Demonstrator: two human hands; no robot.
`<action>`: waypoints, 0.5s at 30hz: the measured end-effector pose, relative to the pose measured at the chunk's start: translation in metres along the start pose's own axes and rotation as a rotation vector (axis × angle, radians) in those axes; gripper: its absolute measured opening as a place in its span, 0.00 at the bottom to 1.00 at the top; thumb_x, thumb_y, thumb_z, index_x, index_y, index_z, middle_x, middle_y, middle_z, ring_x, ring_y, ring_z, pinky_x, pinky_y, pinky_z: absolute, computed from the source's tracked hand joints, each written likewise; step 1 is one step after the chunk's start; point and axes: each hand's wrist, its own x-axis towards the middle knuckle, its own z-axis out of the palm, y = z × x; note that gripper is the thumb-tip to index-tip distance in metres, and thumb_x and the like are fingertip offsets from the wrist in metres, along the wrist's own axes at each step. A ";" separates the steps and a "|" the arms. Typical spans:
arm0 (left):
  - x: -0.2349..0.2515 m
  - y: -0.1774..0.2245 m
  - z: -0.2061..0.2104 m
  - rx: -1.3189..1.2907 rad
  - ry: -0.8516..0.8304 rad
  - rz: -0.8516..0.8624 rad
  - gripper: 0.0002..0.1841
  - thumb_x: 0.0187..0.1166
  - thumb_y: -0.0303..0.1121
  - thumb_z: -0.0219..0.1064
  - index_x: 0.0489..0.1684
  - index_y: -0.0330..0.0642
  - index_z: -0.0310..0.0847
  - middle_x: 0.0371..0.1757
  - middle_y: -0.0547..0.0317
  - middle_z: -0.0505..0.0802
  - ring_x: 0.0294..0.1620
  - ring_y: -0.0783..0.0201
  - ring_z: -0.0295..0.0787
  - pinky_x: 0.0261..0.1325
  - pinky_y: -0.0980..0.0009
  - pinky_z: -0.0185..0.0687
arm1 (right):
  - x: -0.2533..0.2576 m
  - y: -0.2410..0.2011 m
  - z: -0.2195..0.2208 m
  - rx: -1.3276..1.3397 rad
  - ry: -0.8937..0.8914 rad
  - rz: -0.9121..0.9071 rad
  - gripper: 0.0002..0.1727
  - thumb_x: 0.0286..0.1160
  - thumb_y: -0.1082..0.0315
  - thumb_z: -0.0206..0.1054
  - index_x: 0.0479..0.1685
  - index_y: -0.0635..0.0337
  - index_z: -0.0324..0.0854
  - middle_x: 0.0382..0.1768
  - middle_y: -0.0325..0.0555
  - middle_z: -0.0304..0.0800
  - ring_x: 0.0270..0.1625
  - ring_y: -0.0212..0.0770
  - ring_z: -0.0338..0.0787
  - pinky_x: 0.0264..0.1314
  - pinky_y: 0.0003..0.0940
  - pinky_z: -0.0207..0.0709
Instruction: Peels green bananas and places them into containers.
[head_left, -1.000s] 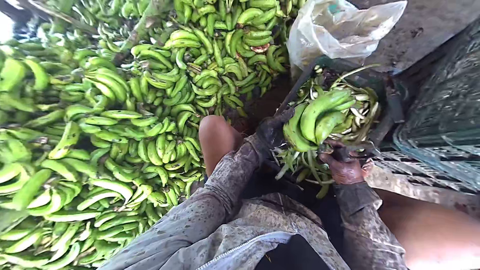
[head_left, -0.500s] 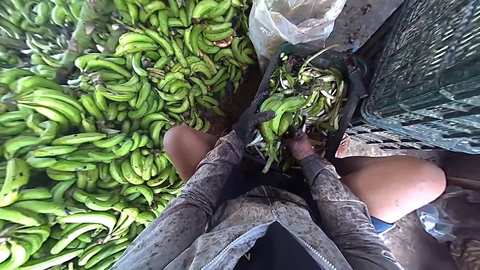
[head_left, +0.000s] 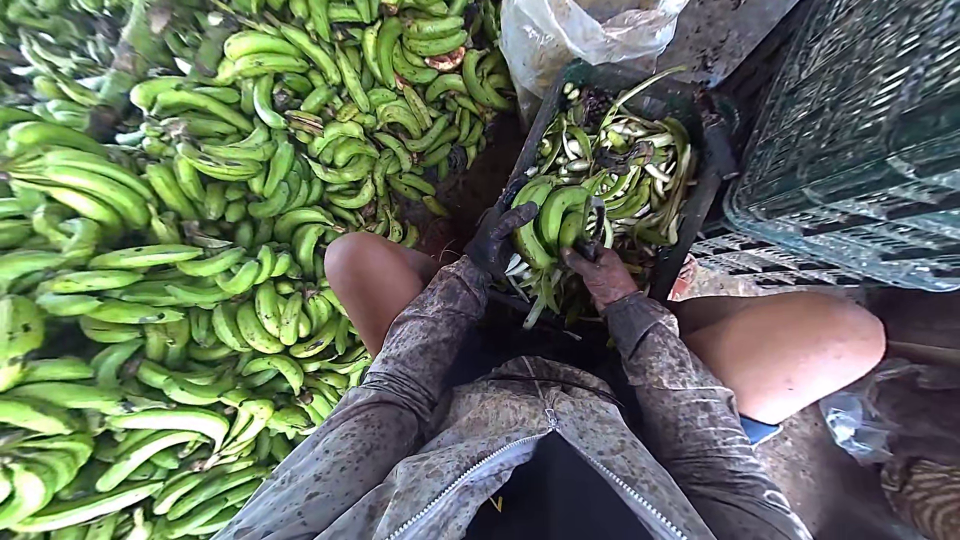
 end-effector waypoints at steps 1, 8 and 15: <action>0.003 0.000 0.002 0.036 -0.026 0.050 0.45 0.75 0.42 0.69 0.94 0.42 0.48 0.87 0.44 0.69 0.82 0.51 0.72 0.80 0.50 0.75 | 0.002 0.000 0.003 0.051 0.028 0.006 0.21 0.76 0.61 0.76 0.61 0.66 0.83 0.51 0.50 0.91 0.52 0.36 0.89 0.63 0.38 0.83; 0.000 0.004 0.011 0.127 -0.122 0.177 0.54 0.71 0.52 0.73 0.95 0.43 0.42 0.90 0.47 0.63 0.86 0.55 0.66 0.84 0.54 0.69 | 0.006 0.011 0.010 0.198 0.221 -0.229 0.10 0.59 0.72 0.83 0.37 0.60 0.87 0.27 0.34 0.90 0.29 0.23 0.85 0.38 0.24 0.83; 0.020 -0.015 0.010 0.175 0.144 -0.251 0.45 0.74 0.49 0.71 0.93 0.51 0.52 0.79 0.46 0.79 0.73 0.52 0.81 0.69 0.49 0.83 | 0.007 -0.001 0.004 -0.369 0.112 0.062 0.20 0.78 0.54 0.73 0.47 0.67 0.86 0.39 0.61 0.89 0.45 0.58 0.89 0.55 0.64 0.79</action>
